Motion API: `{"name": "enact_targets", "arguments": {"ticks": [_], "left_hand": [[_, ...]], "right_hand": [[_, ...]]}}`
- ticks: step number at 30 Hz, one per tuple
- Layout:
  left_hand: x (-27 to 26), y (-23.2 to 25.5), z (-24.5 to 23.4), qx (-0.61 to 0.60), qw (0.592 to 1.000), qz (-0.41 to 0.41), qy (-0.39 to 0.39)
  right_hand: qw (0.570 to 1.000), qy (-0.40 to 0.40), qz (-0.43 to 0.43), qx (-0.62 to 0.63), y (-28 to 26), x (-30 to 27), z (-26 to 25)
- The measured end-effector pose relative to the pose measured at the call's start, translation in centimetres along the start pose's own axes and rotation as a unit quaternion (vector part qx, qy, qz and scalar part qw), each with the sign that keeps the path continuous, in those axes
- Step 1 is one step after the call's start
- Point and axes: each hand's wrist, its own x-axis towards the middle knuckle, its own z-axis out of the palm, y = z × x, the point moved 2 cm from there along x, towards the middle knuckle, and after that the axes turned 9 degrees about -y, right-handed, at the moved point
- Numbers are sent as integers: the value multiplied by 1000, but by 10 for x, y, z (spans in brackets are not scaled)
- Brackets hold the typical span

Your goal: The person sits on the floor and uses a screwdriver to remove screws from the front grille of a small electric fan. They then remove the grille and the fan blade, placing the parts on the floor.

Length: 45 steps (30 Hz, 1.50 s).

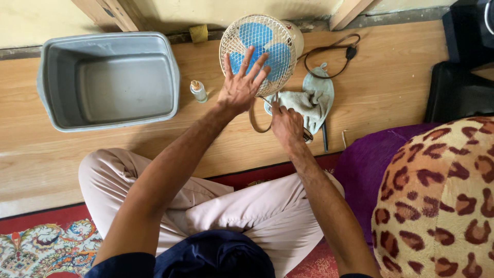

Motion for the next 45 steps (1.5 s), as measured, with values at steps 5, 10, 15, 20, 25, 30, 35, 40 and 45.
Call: {"name": "enact_targets", "arguments": {"ticks": [5, 10, 15, 20, 25, 30, 35, 40, 45], "left_hand": [[5, -3, -18, 10, 1000, -1, -17], [11, -7, -38, -50, 994, -33, -95], [19, -4, -42, -31, 994, -34, -99], [22, -5, -36, -29, 996, -36, -75], [24, -5, -34, -26, 997, -37, -64], [26, -6, -32, -40, 995, -35, -81], [24, -3, -36, -41, 993, -40, -99], [26, -4, -35, -33, 994, -37, -99], [25, -4, -33, -34, 995, -35, -88]], "right_hand": [[1000, -20, 1, 1, 1, 5, 6], [998, -68, 8, -11, 7, 11, 20], [995, -96, 9, -30, 15, 16, 26], [995, -94, 7, -16, 18, 15, 26], [993, -114, 6, -10, 20, 18, 20], [976, -211, 23, 49, 24, 22, -3], [976, -176, 2, 131, 23, 32, -35], [940, -301, 111, 118, 26, 38, -53], [979, -154, 46, 126, 30, 30, -71]]}}
